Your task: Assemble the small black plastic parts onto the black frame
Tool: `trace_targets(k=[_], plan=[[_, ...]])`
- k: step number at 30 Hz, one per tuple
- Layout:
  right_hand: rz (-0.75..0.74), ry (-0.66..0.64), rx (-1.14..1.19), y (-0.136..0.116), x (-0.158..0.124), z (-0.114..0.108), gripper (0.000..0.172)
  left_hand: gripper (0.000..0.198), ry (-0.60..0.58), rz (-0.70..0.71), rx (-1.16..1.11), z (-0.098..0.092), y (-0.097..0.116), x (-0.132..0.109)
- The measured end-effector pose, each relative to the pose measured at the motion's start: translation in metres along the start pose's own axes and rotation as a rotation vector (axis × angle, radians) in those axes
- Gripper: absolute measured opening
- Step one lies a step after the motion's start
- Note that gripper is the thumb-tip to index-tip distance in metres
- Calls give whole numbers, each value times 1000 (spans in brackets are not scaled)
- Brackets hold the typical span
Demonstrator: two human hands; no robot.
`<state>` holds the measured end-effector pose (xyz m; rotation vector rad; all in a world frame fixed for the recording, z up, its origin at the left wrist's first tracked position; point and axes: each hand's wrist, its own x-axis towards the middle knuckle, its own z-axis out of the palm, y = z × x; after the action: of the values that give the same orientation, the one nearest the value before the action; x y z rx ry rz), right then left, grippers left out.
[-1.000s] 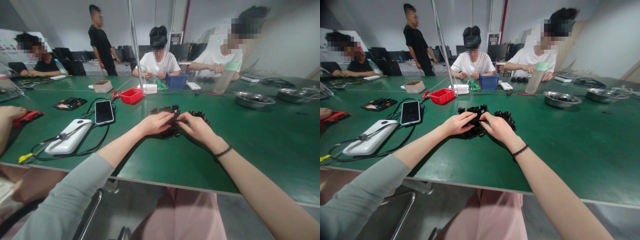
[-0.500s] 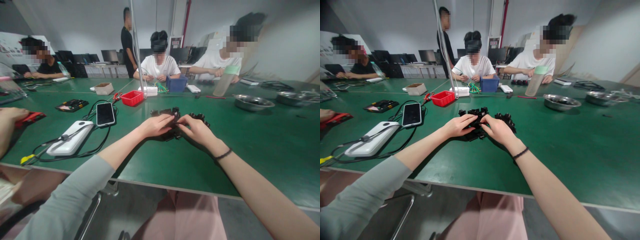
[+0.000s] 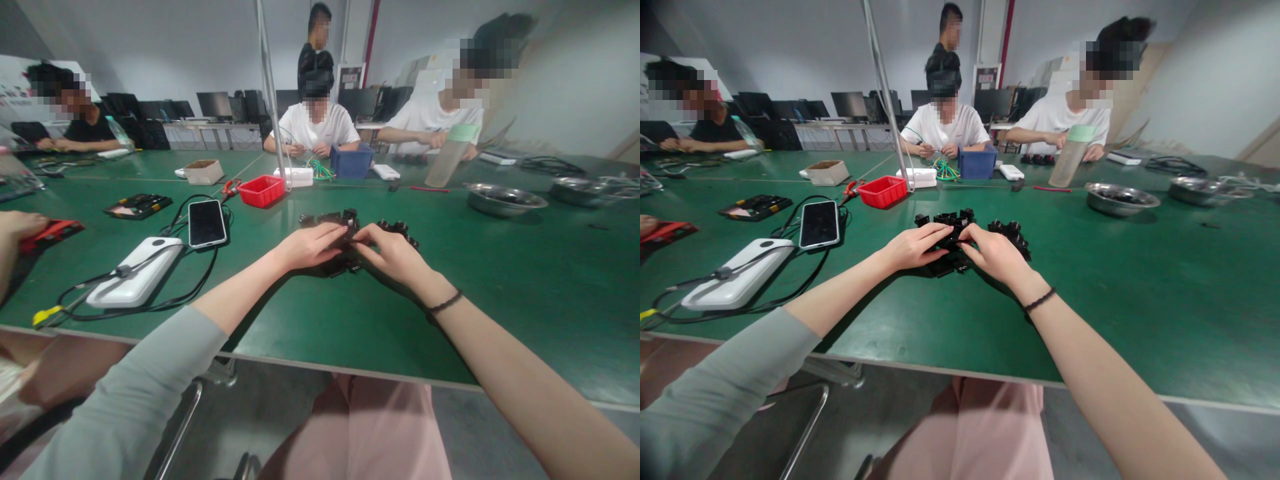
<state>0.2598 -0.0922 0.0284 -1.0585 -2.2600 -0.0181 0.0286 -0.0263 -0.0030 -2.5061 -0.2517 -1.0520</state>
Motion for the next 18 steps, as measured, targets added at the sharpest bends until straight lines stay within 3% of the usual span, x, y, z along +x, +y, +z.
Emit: trace_targets(k=[18], plan=[[9,35,88,0,0,3,7,39,0,-25,-34,0,2,2]])
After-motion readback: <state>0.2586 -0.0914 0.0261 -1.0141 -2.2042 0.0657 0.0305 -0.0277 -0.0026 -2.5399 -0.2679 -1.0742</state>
